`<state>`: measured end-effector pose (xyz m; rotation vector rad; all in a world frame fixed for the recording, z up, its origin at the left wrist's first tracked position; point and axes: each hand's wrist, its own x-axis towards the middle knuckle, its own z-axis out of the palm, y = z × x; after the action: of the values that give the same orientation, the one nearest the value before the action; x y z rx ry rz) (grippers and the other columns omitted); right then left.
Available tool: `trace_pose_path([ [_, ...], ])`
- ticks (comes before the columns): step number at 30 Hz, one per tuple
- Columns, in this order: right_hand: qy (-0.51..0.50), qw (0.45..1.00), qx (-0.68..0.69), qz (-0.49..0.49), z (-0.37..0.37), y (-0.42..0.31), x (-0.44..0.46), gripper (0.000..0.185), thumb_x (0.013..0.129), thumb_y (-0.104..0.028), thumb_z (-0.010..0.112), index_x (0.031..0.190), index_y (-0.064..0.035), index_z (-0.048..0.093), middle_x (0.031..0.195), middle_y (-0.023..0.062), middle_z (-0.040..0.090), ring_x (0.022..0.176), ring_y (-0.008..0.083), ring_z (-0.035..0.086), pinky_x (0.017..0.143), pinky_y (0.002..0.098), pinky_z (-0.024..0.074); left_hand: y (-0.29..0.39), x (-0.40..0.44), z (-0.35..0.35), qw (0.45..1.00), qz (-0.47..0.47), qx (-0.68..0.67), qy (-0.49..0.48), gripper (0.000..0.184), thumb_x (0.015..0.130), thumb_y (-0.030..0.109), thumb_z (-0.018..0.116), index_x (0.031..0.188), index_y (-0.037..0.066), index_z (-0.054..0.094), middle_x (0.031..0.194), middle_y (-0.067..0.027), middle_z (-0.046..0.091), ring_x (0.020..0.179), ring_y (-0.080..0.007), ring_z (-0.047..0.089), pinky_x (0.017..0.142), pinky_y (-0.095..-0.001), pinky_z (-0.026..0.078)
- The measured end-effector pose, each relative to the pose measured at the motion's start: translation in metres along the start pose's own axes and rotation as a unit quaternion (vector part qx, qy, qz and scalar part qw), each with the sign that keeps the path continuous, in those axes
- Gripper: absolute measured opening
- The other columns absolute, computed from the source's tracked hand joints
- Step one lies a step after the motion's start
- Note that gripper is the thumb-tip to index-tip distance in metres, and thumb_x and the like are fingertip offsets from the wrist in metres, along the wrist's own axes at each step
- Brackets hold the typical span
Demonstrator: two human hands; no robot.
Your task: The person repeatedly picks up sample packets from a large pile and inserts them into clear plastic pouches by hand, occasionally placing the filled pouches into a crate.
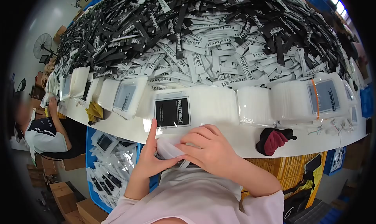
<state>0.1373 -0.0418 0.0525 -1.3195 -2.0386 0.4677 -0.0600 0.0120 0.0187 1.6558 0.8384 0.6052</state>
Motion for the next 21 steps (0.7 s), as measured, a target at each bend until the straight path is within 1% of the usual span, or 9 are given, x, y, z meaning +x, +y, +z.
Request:
trace_pose_path([
  [1, 0.0, 1.0, -0.005, -0.005, 0.0, 0.003, -0.001, 0.017, 0.074, -0.016, 0.065, 0.091, -0.0112, 0.065, 0.09, -0.0007, 0.061, 0.09, 0.0183, 0.054, 0.085, 0.0374, 0.0393, -0.001, 0.0, 0.0, 0.998, 0.044, 0.046, 0.023, 0.105, 0.063, 0.012, 0.076, 0.139, 0.001, 0.005, 0.068, -0.007, 0.058, 0.06, -0.0148, 0.056, 0.058, -0.0217, 0.044],
  [4, 0.002, 0.998, 0.055, -0.043, 0.005, 0.011, -0.001, 0.018, 0.072, -0.015, 0.067, 0.089, -0.0105, 0.065, 0.088, -0.0008, 0.061, 0.087, 0.0178, 0.055, 0.083, 0.0361, 0.0402, 0.01, -0.001, -0.004, 0.996, -0.033, 0.081, 0.0, 0.104, 0.063, 0.004, 0.075, 0.139, -0.001, 0.004, 0.088, -0.0121, 0.062, 0.08, -0.0159, 0.061, 0.072, -0.0256, 0.047],
  [7, 0.049, 0.987, 0.155, -0.011, 0.006, 0.012, 0.004, 0.018, 0.07, -0.015, 0.069, 0.087, -0.0097, 0.063, 0.085, -0.0002, 0.061, 0.085, 0.0174, 0.056, 0.084, 0.0358, 0.0402, 0.007, -0.001, 0.005, 0.998, -0.032, 0.045, 0.005, 0.097, 0.064, 0.013, 0.077, 0.139, 0.003, 0.016, 0.078, -0.009, 0.062, 0.069, -0.0145, 0.06, 0.063, -0.0238, 0.046],
  [8, 0.07, 0.979, 0.189, 0.012, 0.005, 0.012, 0.006, 0.019, 0.07, -0.015, 0.069, 0.086, -0.0094, 0.063, 0.084, 0.0001, 0.061, 0.084, 0.0173, 0.056, 0.085, 0.0358, 0.0401, 0.004, 0.0, 0.009, 1.0, -0.012, 0.004, 0.024, 0.095, 0.063, 0.013, 0.077, 0.138, 0.003, 0.02, 0.081, -0.0092, 0.062, 0.072, -0.0147, 0.061, 0.065, -0.0244, 0.047],
  [11, 0.076, 0.995, 0.062, 0.001, -0.001, 0.01, 0.001, 0.022, 0.068, -0.015, 0.071, 0.087, -0.0089, 0.061, 0.084, 0.0022, 0.061, 0.085, 0.0183, 0.056, 0.085, 0.036, 0.0403, 0.0, 0.002, 0.011, 0.997, 0.005, -0.069, 0.038, 0.086, 0.063, 0.012, 0.079, 0.135, 0.007, 0.031, 0.094, -0.0099, 0.063, 0.083, -0.0152, 0.062, 0.072, -0.0265, 0.049],
  [14, -0.005, 1.0, 0.007, -0.012, -0.006, 0.011, 0.001, 0.024, 0.069, -0.014, 0.071, 0.089, -0.008, 0.06, 0.085, 0.0039, 0.061, 0.085, 0.02, 0.056, 0.085, 0.0358, 0.0403, 0.003, 0.004, 0.012, 0.998, -0.016, -0.053, 0.026, 0.084, 0.065, 0.012, 0.078, 0.134, 0.007, 0.032, 0.095, -0.011, 0.063, 0.083, -0.0156, 0.062, 0.071, -0.0262, 0.049],
  [17, -0.095, 0.993, 0.07, 0.001, -0.006, 0.02, 0.0, 0.025, 0.069, -0.013, 0.07, 0.09, -0.0068, 0.059, 0.087, 0.0053, 0.06, 0.086, 0.0215, 0.056, 0.086, 0.0359, 0.0398, 0.013, 0.005, 0.01, 0.998, -0.039, 0.051, 0.001, 0.082, 0.065, 0.01, 0.077, 0.134, 0.008, 0.033, 0.096, -0.0119, 0.063, 0.084, -0.016, 0.062, 0.071, -0.026, 0.05],
  [20, -0.067, 0.986, 0.152, -0.004, -0.005, 0.024, 0.001, 0.025, 0.07, -0.011, 0.069, 0.093, -0.0056, 0.058, 0.09, 0.0075, 0.059, 0.086, 0.0227, 0.055, 0.086, 0.0357, 0.0394, 0.007, 0.004, 0.016, 0.996, -0.017, -0.073, 0.038, 0.079, 0.066, 0.011, 0.077, 0.132, 0.006, 0.035, 0.092, -0.0111, 0.064, 0.083, -0.0149, 0.062, 0.071, -0.0264, 0.05],
  [21, 0.006, 0.989, 0.147, 0.02, -0.003, 0.021, 0.004, 0.025, 0.071, -0.01, 0.068, 0.093, -0.0049, 0.058, 0.09, 0.0083, 0.059, 0.086, 0.0233, 0.055, 0.084, 0.0353, 0.0401, 0.007, 0.004, 0.016, 0.995, -0.016, -0.085, 0.055, 0.076, 0.067, 0.01, 0.077, 0.131, 0.005, 0.037, 0.091, -0.0105, 0.064, 0.083, -0.0142, 0.062, 0.07, -0.0257, 0.05],
])
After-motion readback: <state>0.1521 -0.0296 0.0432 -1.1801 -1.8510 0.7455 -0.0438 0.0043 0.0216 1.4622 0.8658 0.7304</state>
